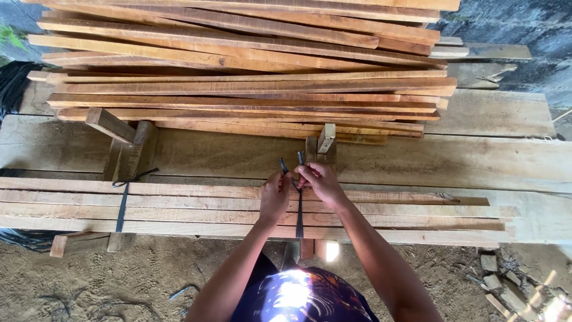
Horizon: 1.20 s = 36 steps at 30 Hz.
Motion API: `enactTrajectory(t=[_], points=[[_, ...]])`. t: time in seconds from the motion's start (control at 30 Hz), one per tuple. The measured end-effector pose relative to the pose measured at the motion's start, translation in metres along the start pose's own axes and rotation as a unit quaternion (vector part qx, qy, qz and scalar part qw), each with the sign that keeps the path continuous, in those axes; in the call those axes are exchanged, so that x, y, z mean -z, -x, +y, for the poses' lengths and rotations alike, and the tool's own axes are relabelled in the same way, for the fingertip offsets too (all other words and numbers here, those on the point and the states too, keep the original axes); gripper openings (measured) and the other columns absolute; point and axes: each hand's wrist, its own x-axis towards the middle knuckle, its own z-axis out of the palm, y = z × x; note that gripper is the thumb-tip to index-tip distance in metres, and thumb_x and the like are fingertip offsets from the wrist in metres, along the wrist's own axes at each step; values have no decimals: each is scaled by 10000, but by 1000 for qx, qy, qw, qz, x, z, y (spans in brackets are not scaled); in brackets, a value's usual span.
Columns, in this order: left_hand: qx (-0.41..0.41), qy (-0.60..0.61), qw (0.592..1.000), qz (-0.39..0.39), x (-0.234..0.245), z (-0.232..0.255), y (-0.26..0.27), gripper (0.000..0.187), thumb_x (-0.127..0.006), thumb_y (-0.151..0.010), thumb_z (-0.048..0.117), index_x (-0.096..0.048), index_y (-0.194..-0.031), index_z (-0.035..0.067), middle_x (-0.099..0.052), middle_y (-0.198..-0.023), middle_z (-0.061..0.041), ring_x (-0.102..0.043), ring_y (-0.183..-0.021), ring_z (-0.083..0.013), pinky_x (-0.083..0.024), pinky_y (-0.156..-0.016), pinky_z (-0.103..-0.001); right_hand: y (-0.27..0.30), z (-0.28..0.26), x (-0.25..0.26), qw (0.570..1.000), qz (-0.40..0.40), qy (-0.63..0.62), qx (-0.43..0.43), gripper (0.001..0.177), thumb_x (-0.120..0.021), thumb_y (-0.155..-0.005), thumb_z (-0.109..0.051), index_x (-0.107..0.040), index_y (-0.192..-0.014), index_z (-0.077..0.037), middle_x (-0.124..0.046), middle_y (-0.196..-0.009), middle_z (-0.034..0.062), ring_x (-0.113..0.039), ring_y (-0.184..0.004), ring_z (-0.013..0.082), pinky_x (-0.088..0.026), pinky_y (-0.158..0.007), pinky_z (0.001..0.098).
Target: Tie bundles of thin wood slats together using black plastic straps.
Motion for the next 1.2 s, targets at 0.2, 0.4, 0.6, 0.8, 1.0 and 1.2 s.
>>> enactTrajectory(t=[0.2, 0.4, 0.6, 0.8, 1.0, 1.2], points=[[78, 33, 996, -17, -11, -3, -6, 290, -563, -1073, 277, -679, -917, 62, -742, -832, -140, -761, -797, -294, -623, -616, -377, -39, 14, -8, 990, 37, -90, -99, 285, -608, -1041, -264, -633, -867, -40, -374, -644, -22, -392, -489, 88, -473, -490, 301], [97, 29, 994, -28, -16, -21, -6, 313, -516, -1080, 292, -685, -1001, 40, -736, -874, -207, -752, -832, -351, -643, -661, -421, -76, 56, -12, 957, 194, -140, -166, 237, -614, -841, -243, -494, -686, -109, -263, -614, -30, -260, -482, 108, -258, -436, 305], [103, 188, 976, -43, -27, -4, -4, 371, -422, -1137, 312, -676, -1003, 77, -682, -870, -93, -687, -852, -204, -556, -747, -387, -42, -4, -30, 965, 179, -121, -149, 254, -584, -927, -247, -522, -700, -150, -394, -549, 22, -478, -454, 190, -362, -468, 396], [152, 391, 906, -50, -43, -49, 19, 403, -461, -1118, 300, -486, -770, 98, -348, -624, 9, -550, -655, -135, -482, -678, -260, -62, 21, -18, 966, 172, -114, -158, 244, -503, -1012, -268, -388, -804, -218, -252, -645, -71, -269, -505, 96, -226, -560, 432], [137, 373, 914, -77, -35, -48, 33, 367, -467, -1074, 185, -429, -712, 132, -324, -638, 34, -569, -689, -148, -493, -705, -273, -110, 93, -15, 938, 273, 0, -212, 252, -529, -1083, -315, -616, -991, -98, -363, -589, -52, -312, -432, 113, -313, -464, 421], [128, 327, 927, -129, -25, -56, 28, 351, -471, -1057, 152, -496, -711, 96, -449, -653, -18, -610, -790, -173, -504, -766, -300, -97, 75, -26, 953, 186, 229, -66, 555, -559, -976, -349, -394, -463, -217, -330, -401, -5, -260, -350, 92, -314, -438, 415]])
